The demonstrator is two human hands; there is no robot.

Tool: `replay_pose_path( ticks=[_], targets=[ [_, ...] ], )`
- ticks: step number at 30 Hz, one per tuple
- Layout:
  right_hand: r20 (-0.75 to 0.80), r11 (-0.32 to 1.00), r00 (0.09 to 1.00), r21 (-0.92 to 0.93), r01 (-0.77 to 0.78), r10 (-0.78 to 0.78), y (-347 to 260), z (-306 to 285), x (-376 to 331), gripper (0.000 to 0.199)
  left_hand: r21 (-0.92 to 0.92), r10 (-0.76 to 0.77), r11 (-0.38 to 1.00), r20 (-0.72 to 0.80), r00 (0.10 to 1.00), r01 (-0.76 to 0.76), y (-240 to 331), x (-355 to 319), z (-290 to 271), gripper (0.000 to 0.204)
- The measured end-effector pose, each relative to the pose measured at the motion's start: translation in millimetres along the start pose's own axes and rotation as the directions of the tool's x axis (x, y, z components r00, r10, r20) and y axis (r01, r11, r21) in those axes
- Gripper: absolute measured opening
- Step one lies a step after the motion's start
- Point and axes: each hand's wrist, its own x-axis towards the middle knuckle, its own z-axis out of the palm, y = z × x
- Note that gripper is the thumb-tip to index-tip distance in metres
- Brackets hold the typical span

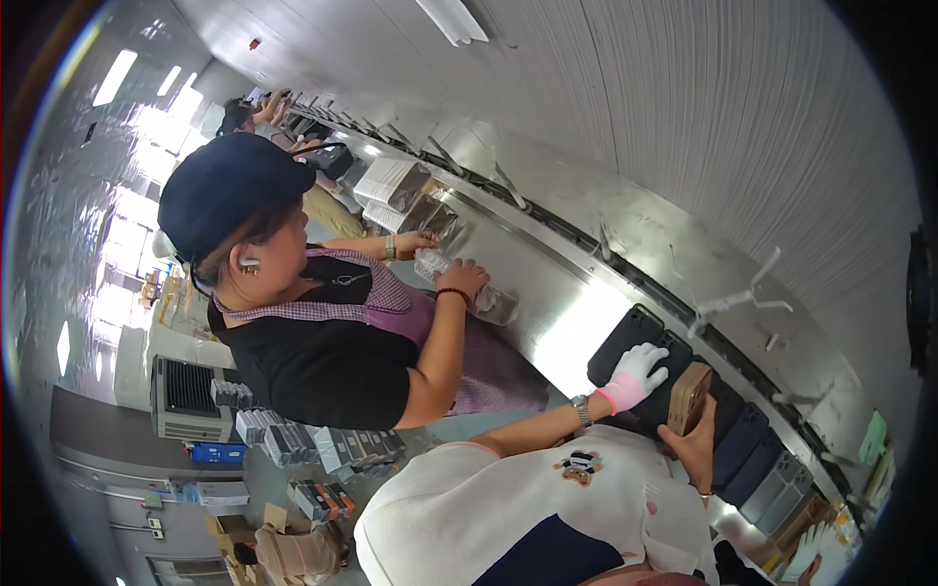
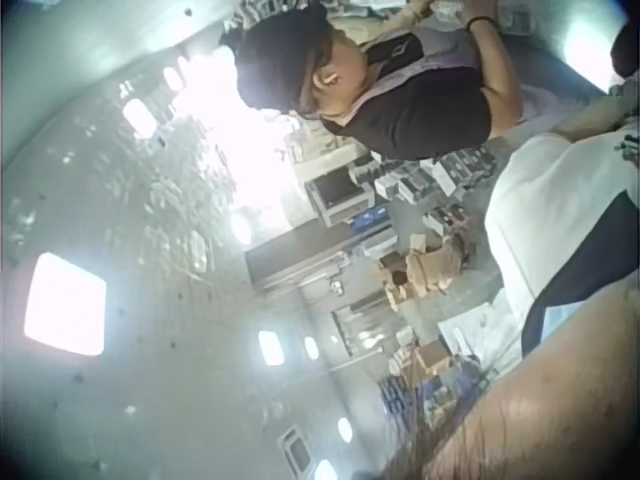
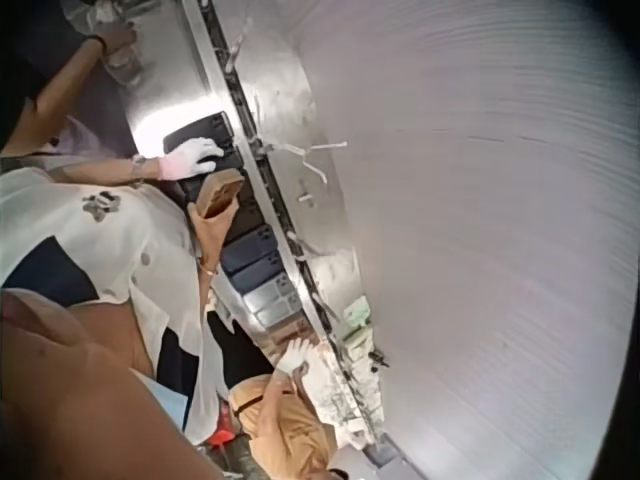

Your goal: The person removes phone cases from moving conveyor hangers by hand and stacks and aligns them on the metal workstation table.

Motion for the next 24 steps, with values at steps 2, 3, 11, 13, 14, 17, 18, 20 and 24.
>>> replay_pose_path(
  ticks=[2,3,11,13,14,17,18,20,24],
  targets=[
    [0.088,0.988,0.992,0.118,-0.098,0.088,10,4,6,0.084,-0.091,-0.042,0.995,0.022,0.999,0.044,-6,5,-1,0.030],
    [0.117,0.985,0.988,0.128,-0.117,0.102,15,5,9,0.082,-0.130,-0.090,0.987,0.027,0.996,0.093,-9,5,-1,0.029],
    [0.315,0.927,0.922,0.222,-0.303,0.226,29,-15,37,0.067,-0.122,-0.195,0.972,0.072,0.978,0.203,-4,17,-6,0.028],
    [0.317,0.925,0.917,0.210,-0.315,0.240,25,-19,39,0.065,-0.241,-0.223,0.940,0.098,0.970,0.240,-16,21,-2,0.028],
    [0.321,0.923,0.913,0.203,-0.327,0.252,24,-21,39,0.063,-0.349,-0.248,0.895,0.126,0.961,0.277,-20,23,1,0.028],
    [0.298,0.887,0.908,0.268,-0.376,0.294,22,-23,35,0.061,-0.547,-0.243,0.767,0.237,0.940,0.336,-19,25,-8,0.028],
    [0.291,0.886,0.909,0.270,-0.377,0.298,21,-23,33,0.061,-0.603,-0.229,0.716,0.276,0.934,0.353,-19,24,-7,0.028],
    [0.242,0.874,0.923,0.319,-0.366,0.299,19,-20,30,0.060,-0.618,-0.194,0.704,0.307,0.932,0.350,-22,24,-8,0.030],
    [0.248,0.914,0.936,0.258,-0.312,0.249,32,-18,28,0.066,-0.685,-0.057,0.692,0.260,0.964,0.226,-30,24,-8,0.029]
  ],
)
